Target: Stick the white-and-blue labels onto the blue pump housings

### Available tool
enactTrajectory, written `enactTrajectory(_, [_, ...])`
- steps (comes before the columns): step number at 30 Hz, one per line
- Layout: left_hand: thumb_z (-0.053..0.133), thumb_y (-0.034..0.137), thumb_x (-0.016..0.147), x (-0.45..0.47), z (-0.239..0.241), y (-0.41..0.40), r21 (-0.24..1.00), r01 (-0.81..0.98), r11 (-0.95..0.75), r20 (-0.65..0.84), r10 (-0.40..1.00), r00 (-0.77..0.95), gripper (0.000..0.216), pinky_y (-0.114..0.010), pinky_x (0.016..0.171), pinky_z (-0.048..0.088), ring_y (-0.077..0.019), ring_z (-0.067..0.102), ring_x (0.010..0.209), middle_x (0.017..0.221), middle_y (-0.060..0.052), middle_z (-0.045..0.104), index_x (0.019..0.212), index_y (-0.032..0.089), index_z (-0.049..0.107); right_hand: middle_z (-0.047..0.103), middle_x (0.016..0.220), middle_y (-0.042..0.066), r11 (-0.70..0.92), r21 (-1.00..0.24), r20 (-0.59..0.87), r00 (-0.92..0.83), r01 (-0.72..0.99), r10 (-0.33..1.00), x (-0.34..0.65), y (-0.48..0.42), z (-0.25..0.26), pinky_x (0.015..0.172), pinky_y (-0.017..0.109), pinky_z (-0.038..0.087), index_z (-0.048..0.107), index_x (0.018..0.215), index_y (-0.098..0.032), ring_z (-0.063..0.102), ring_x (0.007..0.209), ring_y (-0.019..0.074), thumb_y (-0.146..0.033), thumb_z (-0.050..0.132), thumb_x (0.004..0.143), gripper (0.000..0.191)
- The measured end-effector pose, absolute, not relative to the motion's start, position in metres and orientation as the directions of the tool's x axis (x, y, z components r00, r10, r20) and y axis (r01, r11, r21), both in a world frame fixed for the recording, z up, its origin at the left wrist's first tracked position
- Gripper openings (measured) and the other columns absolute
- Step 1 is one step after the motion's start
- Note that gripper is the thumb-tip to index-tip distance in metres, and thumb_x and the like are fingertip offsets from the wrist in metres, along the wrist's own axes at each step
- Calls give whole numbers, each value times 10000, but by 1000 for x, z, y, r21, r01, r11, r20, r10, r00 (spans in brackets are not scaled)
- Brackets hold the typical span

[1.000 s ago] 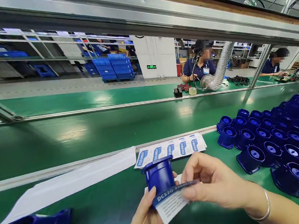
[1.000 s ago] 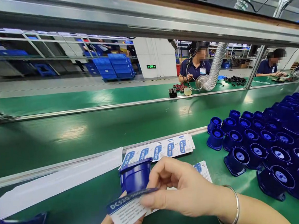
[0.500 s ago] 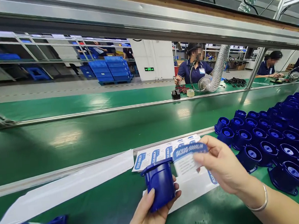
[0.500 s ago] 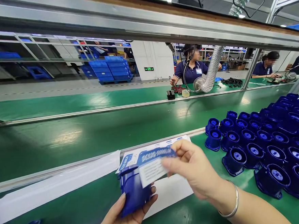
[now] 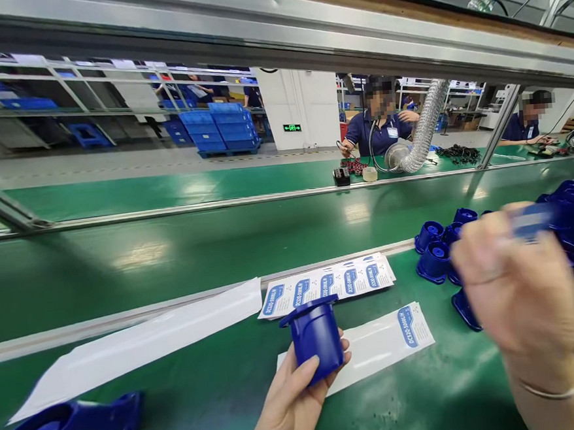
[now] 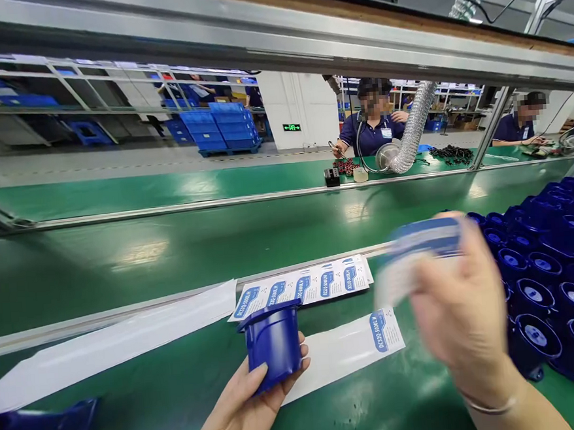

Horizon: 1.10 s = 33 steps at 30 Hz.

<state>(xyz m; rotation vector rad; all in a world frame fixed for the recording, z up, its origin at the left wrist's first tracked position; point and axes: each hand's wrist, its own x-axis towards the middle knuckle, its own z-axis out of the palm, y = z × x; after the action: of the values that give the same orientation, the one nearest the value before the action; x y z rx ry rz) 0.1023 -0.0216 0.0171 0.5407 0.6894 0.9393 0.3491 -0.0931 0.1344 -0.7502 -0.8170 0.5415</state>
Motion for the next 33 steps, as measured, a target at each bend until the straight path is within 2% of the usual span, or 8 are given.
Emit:
enactTrajectory(2, [808,238,746,102,18,-22,722,-517,459,-263,874,410,402,-477,1081,487,-318,657,1135,1179,-130,732,1136,177,734,669,857,-5,390,-852,295,296,-348,909,315,-70,121,673,269,543,669,956,-253,628,749,146,-269,875,741,298])
enactTrajectory(3, [813,232,738,102,18,-21,736,-512,443,-248,880,406,427,-483,1100,465,-314,646,1150,1185,-109,730,1156,204,729,670,849,3,279,-867,223,180,-412,958,303,-61,114,671,264,537,670,916,-225,620,738,141,-264,882,735,282])
enactTrajectory(5, [822,235,727,103,19,-22,750,-511,421,-226,888,399,505,-492,1131,423,-311,619,1190,1201,-75,723,1217,261,702,646,804,-4,127,-872,144,-1,-472,990,290,-51,101,654,237,515,654,829,-192,595,711,123,-256,902,713,281])
enactTrajectory(8, [833,261,718,104,20,-22,754,-511,412,-216,891,399,592,-488,1132,412,-318,586,1236,1213,-65,718,1283,297,661,608,782,-27,57,-863,130,-111,-503,985,288,-48,90,670,222,495,629,778,-185,570,700,102,-227,914,701,298])
enactTrajectory(17, [792,348,776,106,20,-24,740,-531,413,-272,906,325,520,-387,975,529,-279,634,1141,1189,-58,731,1278,287,668,633,883,-11,-22,-872,85,-195,-488,977,284,-48,85,758,219,457,636,802,-173,574,798,96,-208,896,734,270])
enactTrajectory(24, [848,392,722,106,25,-21,725,-523,449,-349,893,284,618,-405,924,563,-325,697,1058,1071,-66,768,1294,264,652,657,769,-22,-234,-853,-122,-257,-466,959,276,-49,77,659,230,471,594,818,-164,595,685,104,-349,980,583,488])
enactTrajectory(29, [880,398,683,103,21,-18,716,-505,482,-390,876,283,701,-384,830,597,-284,744,849,896,-31,783,1323,275,622,642,725,-46,-263,-847,-143,-278,-461,950,267,-48,71,659,231,482,584,801,-161,584,646,86,-389,996,522,548])
enactTrajectory(33, [892,407,660,106,28,-23,740,-491,460,-392,888,240,781,-350,753,604,-256,741,740,858,-21,784,1367,272,591,653,732,-43,-280,-843,-157,-288,-459,945,263,-47,67,677,237,493,580,800,-158,599,657,88,-400,999,502,568])
